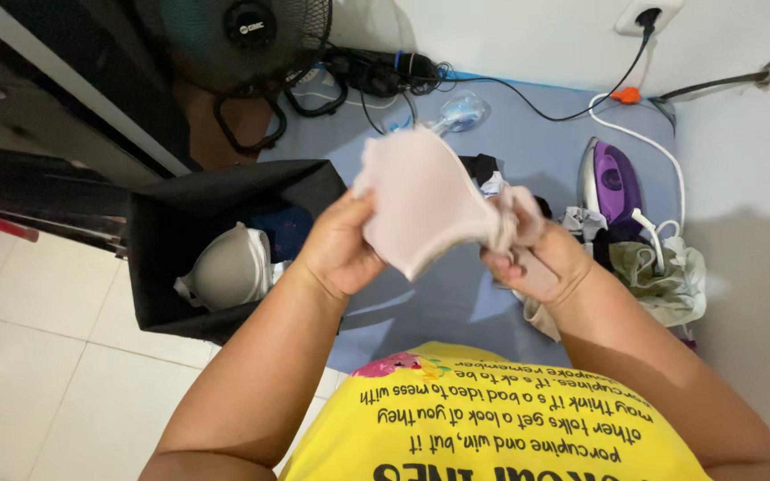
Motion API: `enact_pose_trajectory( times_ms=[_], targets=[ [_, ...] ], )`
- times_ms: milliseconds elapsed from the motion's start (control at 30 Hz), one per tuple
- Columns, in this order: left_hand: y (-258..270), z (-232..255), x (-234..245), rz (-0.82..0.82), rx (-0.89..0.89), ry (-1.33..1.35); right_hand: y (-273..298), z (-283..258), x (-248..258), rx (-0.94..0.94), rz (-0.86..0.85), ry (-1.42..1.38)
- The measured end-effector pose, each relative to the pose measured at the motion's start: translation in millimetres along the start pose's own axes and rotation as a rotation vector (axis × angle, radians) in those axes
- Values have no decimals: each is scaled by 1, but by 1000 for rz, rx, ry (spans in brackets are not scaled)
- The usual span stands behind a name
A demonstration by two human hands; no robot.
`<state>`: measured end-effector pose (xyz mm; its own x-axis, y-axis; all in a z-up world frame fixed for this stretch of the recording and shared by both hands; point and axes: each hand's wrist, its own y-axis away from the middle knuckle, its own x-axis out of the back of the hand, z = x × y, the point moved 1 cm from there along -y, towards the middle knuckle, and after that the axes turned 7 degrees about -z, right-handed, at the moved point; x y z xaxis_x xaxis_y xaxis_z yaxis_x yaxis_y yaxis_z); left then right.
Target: The person folds items of clothing including underwear and bras by hand and places them inside a black storage bag.
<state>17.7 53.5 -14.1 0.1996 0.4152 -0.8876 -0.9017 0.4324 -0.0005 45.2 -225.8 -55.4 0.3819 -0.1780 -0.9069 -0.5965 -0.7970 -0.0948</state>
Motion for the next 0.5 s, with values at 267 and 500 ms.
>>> enact_pose_trajectory(
  times_ms=[267,500],
  targets=[
    [14,-12,-15,142,94,-518,-32,21,-36,-73,549,145],
    [46,-5,-16,355,-13,-820,-45,46,-56,-282,296,410]
  ],
)
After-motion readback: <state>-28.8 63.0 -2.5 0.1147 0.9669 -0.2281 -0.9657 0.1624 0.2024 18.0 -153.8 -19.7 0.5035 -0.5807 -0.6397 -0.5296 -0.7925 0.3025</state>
